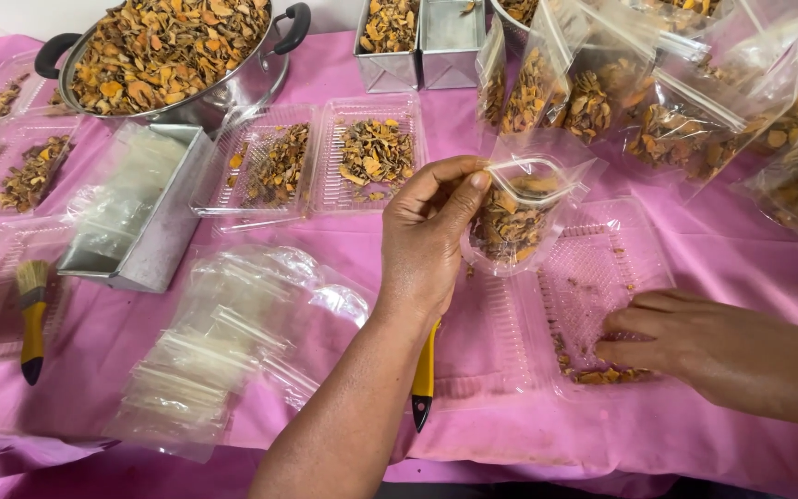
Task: The person sorts dried material by hand, placing it into plastic bags and containers on a table.
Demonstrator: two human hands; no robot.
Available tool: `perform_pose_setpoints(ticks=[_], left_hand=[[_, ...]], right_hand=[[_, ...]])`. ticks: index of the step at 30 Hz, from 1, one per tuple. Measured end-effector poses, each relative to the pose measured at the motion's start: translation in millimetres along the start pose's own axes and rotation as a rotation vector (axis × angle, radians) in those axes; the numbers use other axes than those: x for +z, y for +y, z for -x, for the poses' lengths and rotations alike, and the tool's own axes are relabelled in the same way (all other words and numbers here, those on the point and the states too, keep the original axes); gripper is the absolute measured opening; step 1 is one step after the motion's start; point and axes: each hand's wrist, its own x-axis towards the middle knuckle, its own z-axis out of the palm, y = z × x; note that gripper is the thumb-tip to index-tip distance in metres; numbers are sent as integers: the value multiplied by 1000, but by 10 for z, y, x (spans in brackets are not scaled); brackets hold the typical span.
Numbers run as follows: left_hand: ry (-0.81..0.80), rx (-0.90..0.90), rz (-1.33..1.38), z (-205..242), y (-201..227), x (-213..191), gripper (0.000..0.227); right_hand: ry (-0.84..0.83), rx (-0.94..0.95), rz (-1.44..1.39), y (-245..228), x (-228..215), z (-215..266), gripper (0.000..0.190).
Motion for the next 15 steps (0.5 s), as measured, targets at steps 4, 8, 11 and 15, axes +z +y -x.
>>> perform_pose_setpoints(ticks=[4, 8, 11, 15], left_hand=[[-16, -3, 45, -8, -13, -21, 17], [-20, 15, 12, -7, -11, -19, 17], [-25, -55, -23, 43, 81, -24, 18], [-2, -151, -37, 39, 135, -14, 19]], right_hand=[[-75, 3, -178, 13, 48, -21, 110], [-51, 78, -237, 112, 212, 18, 73], [-169, 287, -323, 130, 250, 21, 47], [-136, 508, -538, 119, 11, -55, 19]])
